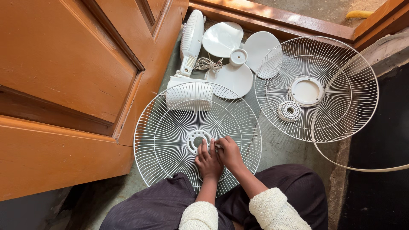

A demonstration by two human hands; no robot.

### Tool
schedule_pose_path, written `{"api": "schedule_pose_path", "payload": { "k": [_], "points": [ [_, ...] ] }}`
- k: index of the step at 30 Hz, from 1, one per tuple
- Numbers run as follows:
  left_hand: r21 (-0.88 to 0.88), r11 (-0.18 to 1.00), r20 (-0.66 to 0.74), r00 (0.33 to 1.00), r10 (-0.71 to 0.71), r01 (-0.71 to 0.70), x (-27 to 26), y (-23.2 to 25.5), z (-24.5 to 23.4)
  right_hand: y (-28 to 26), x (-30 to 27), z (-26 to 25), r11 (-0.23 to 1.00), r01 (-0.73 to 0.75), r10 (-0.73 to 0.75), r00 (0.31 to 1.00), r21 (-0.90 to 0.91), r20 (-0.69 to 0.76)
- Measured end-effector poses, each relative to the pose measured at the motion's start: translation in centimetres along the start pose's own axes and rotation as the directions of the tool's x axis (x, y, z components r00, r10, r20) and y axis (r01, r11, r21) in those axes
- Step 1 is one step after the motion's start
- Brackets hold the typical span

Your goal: The person assembles a white electric fan by hand while sitting on the floor. They handle the front and back fan grilles, the fan blade, and use a plastic nut to secure components together.

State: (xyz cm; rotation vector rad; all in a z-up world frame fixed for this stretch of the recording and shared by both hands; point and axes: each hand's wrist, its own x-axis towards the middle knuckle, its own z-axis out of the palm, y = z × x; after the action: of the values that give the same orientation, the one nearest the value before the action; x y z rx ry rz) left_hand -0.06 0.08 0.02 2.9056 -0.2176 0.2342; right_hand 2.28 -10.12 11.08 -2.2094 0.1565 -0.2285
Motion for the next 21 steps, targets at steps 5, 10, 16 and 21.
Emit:
{"api": "schedule_pose_path", "payload": {
  "k": [5,10,16,21],
  "points": [
    [-0.017,1.000,0.018,1.000,0.011,-0.011,0.0,-0.1,-0.2,-0.5,0.4,-0.8,0.999,-0.040,0.040,0.997,-0.009,-0.067],
    [0.000,1.000,0.025,1.000,0.010,-0.010,0.1,0.0,-0.1,-1.0,0.5,-1.4,0.984,-0.103,0.087,0.990,-0.149,-0.113],
    [0.013,1.000,-0.018,1.000,0.013,-0.013,0.1,0.0,0.0,0.2,0.2,-1.7,0.950,-0.118,0.082,0.988,-0.288,-0.133],
    [0.035,0.999,-0.045,0.999,0.023,-0.021,0.0,-0.1,0.2,1.7,0.0,-1.8,0.910,-0.118,0.070,0.989,-0.396,-0.134]
  ]
}}
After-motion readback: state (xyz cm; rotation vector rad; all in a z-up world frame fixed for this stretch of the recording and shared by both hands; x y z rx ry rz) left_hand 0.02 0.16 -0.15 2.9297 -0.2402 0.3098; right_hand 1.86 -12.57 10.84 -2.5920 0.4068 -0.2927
